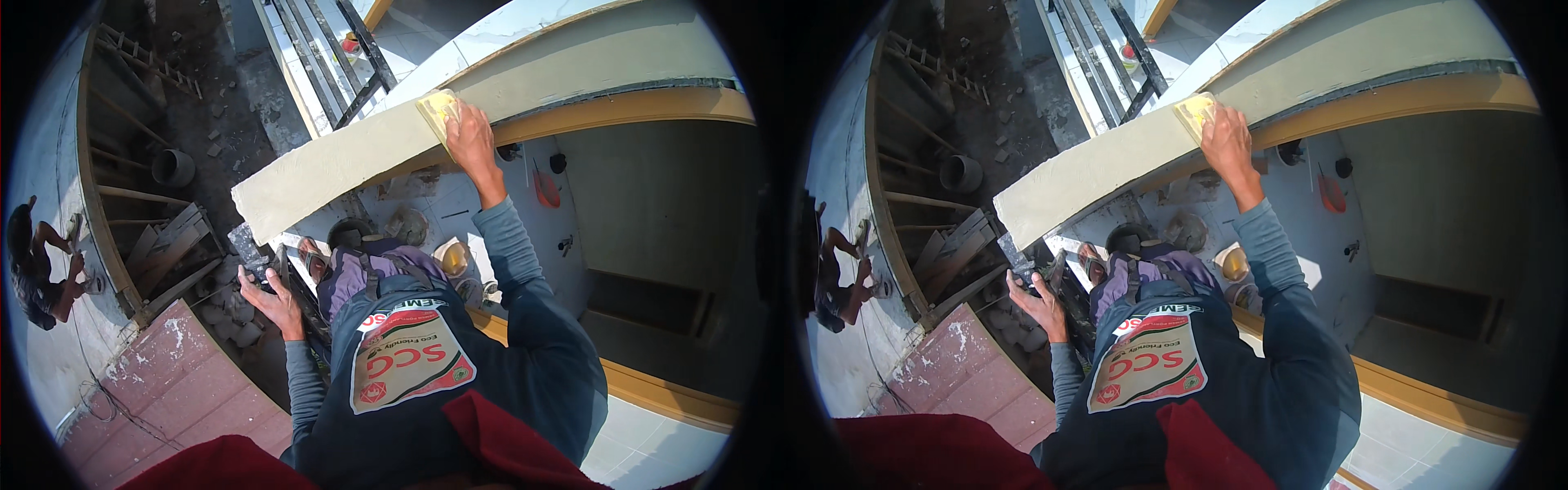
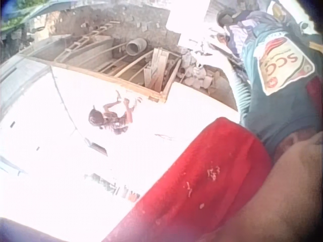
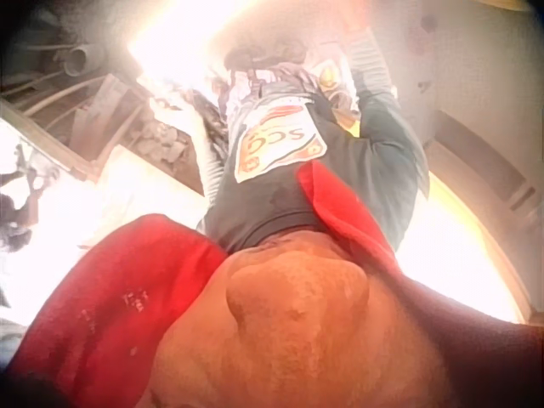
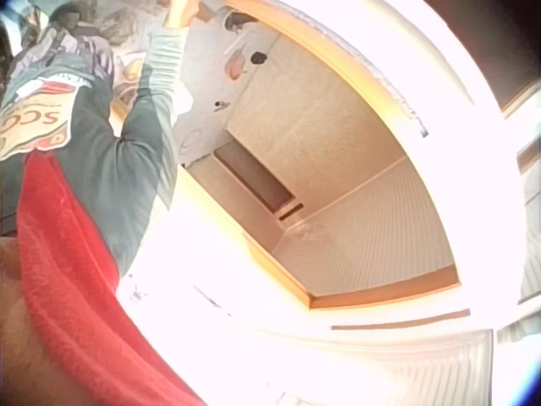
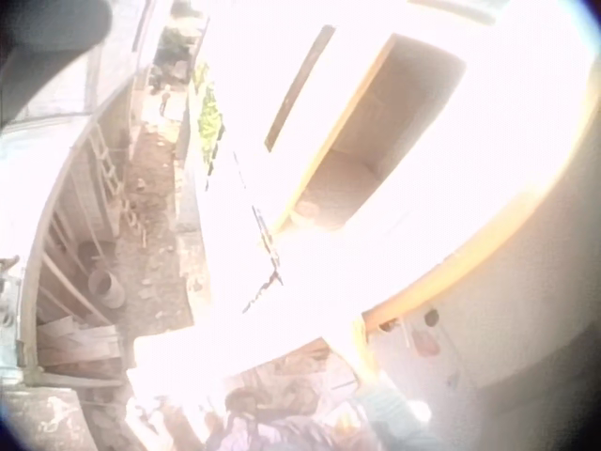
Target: The person applies plaster to a wall corner using a trowel and smooths it with a yellow sponge. They repeatedly dip the tools into a bucket of plaster to continue the coating process.
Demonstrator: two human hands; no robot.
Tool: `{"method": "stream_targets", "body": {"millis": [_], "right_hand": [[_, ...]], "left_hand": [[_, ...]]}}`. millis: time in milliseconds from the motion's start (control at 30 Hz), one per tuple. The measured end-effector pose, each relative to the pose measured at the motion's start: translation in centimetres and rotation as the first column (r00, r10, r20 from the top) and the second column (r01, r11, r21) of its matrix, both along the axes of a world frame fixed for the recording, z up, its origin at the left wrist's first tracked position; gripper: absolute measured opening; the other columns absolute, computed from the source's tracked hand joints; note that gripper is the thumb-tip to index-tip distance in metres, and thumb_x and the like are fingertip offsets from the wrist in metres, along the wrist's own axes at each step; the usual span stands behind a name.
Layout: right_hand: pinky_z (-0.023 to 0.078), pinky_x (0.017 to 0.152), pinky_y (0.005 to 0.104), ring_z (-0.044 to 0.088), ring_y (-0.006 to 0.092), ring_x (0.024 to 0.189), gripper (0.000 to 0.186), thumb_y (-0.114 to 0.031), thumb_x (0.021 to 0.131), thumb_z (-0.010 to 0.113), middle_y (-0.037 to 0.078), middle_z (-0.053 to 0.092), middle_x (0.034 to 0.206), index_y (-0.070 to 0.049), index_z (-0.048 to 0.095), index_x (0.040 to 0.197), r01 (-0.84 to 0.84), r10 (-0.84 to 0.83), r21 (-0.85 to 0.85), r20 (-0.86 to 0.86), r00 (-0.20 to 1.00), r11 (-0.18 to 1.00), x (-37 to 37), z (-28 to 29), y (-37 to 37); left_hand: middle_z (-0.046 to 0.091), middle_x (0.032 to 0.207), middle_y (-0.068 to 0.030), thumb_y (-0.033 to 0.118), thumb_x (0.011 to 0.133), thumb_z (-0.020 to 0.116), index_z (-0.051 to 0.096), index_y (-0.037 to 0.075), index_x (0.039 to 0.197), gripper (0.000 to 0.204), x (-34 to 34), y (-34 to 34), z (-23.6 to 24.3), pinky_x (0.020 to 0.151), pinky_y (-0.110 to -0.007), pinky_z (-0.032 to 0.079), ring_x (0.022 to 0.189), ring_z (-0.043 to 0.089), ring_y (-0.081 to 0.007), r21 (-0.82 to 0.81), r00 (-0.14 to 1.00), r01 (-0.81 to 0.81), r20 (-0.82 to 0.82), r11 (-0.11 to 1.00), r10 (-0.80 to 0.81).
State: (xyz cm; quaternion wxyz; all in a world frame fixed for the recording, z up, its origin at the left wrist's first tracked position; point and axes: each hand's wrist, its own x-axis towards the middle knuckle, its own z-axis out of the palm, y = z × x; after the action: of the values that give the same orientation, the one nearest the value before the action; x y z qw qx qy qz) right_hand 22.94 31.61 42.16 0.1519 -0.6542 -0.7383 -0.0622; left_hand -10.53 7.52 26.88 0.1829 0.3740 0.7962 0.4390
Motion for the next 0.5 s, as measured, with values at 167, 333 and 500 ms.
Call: {"method": "stream_targets", "body": {"millis": [167,333,500], "right_hand": [[0.045,0.095,0.0485,0.057,0.0427,0.105,0.04,-0.014,0.088,0.059,0.026,0.063,0.111,0.007,0.06,0.122,0.052,-0.051,0.012,-0.023,0.998,0.999,-0.3,-0.5,0.8],[0.044,0.096,0.0488,0.057,0.0424,0.106,0.039,-0.013,0.087,0.059,0.026,0.063,0.111,0.007,0.061,0.12,0.081,-0.07,0.078,-0.137,0.988,0.994,-1.0,0.1,0.8],[0.049,0.091,0.0411,0.062,0.0343,0.099,0.037,-0.008,0.089,0.06,0.022,0.065,0.108,0.008,0.06,0.121,0.029,0.048,0.334,-0.219,0.975,0.942,-0.4,6.2,-2.1]], "left_hand": [[0.047,0.118,-0.0219,0.03,0.101,0.056,0.038,-0.001,0.144,0.057,0.0,0.0,0.0,0.099,-0.047,0.036,0.107,0.046,-0.0348,-0.018,1.0,0.005,-0.013,1.0,-0.005],[0.047,0.114,-0.0212,0.032,0.101,0.055,0.039,0.0,0.144,0.057,0.0,-0.2,-0.3,0.098,-0.047,0.036,0.106,0.046,-0.0348,-0.014,1.0,-0.002,-0.03,1.0,0.002],[0.047,0.116,-0.0208,0.035,0.101,0.054,0.038,0.0,0.145,0.059,0.1,-0.2,-0.2,0.099,-0.047,0.035,0.107,0.046,-0.0342,-0.014,1.0,0.003,-0.007,1.0,-0.003]]}}
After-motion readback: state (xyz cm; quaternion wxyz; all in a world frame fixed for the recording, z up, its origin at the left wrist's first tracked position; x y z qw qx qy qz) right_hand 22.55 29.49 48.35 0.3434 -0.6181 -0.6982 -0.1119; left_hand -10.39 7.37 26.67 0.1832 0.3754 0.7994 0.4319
